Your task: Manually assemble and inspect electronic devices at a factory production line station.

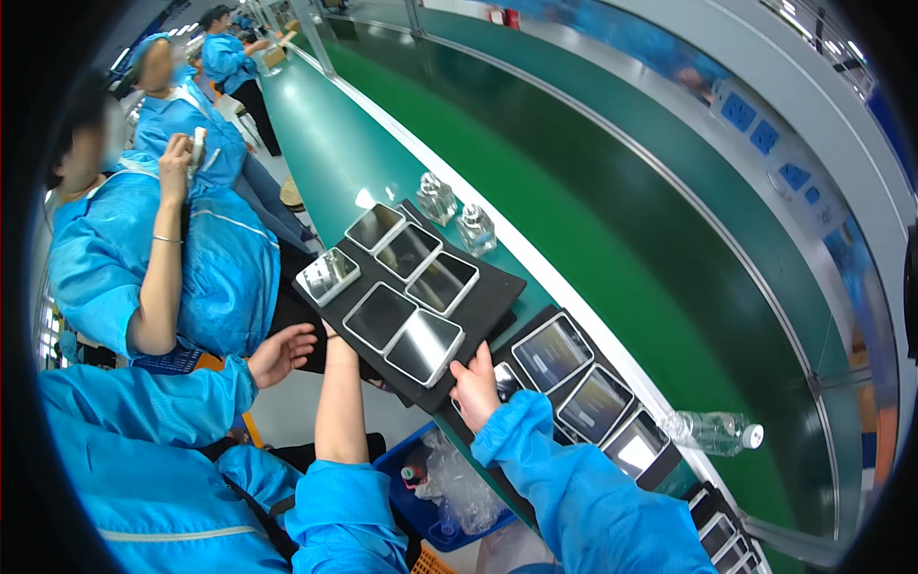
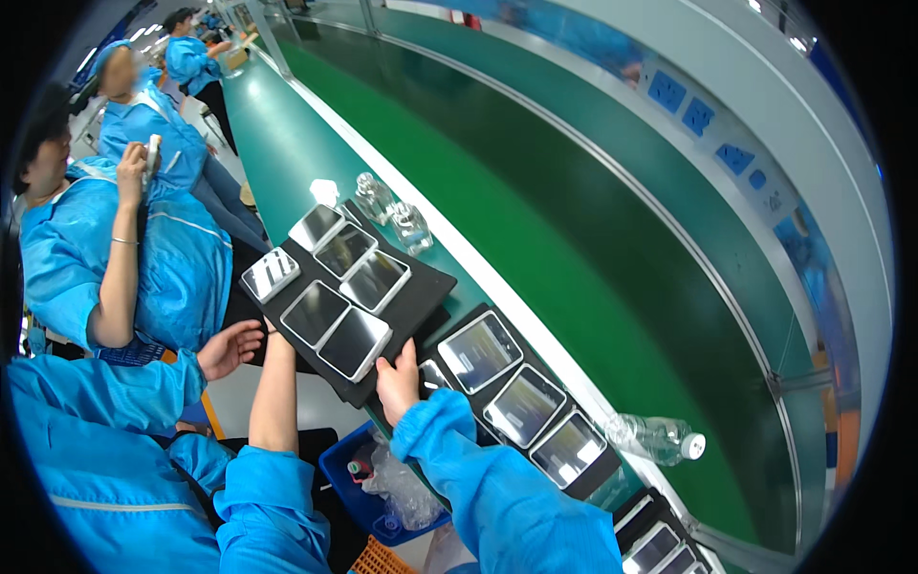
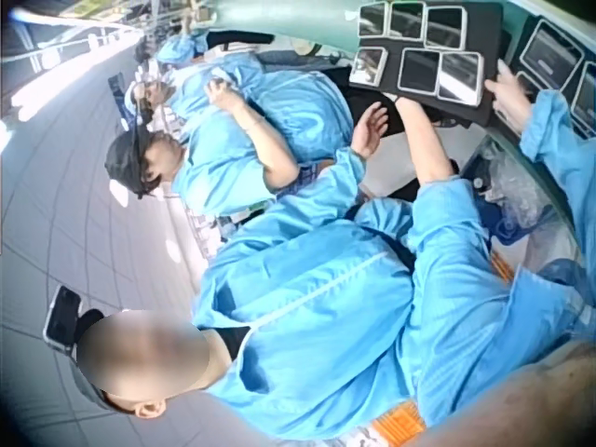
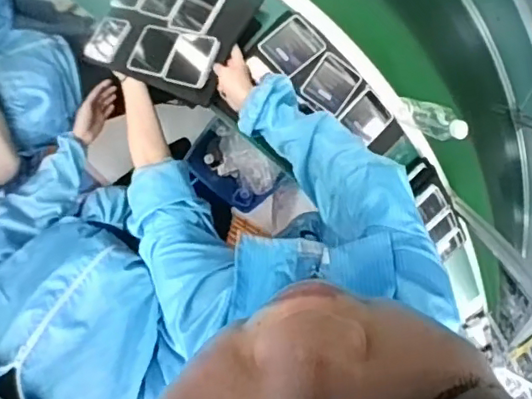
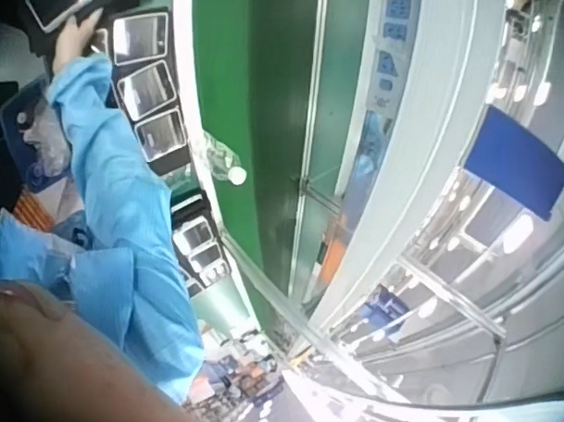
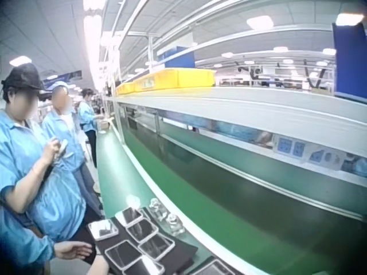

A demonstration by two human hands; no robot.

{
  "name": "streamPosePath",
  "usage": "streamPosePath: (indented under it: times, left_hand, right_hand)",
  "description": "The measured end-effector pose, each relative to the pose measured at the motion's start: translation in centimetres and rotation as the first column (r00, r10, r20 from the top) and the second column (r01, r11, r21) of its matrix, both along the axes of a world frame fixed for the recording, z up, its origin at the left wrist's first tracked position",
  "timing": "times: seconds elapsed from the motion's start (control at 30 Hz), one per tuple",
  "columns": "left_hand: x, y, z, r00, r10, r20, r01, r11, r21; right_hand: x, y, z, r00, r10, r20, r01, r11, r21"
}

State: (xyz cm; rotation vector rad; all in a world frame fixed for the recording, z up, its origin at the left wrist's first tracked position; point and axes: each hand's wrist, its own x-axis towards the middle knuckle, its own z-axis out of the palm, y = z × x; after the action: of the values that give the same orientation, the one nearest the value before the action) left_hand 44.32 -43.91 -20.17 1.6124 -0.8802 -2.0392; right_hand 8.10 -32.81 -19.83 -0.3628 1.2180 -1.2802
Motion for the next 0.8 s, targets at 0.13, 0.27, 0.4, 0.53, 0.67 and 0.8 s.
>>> streamPosePath:
  times: [0.13, 0.27, 0.4, 0.53, 0.67, 0.8]
  left_hand:
    - [1.0, -1.2, 2.0, 0.99, 0.135, -0.035, -0.137, 0.985, -0.104]
    - [-6.4, -2.3, -5.0, 0.595, 0.772, -0.224, -0.8, 0.596, -0.072]
    - [-11.8, 0.5, -4.9, 0.403, 0.908, -0.113, -0.874, 0.345, -0.342]
    - [-12.3, 1.4, -5.2, 0.508, 0.85, -0.14, -0.851, 0.471, -0.231]
    - [-13.4, 5.2, -5.9, 0.365, 0.931, 0.017, -0.892, 0.355, -0.279]
    - [-19.1, 12.0, -5.7, 0.609, 0.791, 0.047, -0.672, 0.547, -0.5]
  right_hand:
    - [2.3, 0.1, -0.6, 0.996, 0.087, -0.031, -0.081, 0.982, 0.168]
    - [2.2, 0.6, 1.0, 0.994, 0.077, 0.083, -0.097, 0.957, 0.274]
    - [1.2, 3.1, 8.7, 0.903, 0.253, 0.348, -0.294, 0.954, 0.068]
    - [0.6, 11.2, 11.8, 0.938, 0.281, 0.201, -0.272, 0.959, -0.073]
    - [-3.4, 20.5, 13.4, 0.883, 0.44, 0.162, -0.435, 0.898, -0.068]
    - [-7.2, 29.4, 16.1, 0.911, 0.406, -0.068, -0.405, 0.914, 0.023]
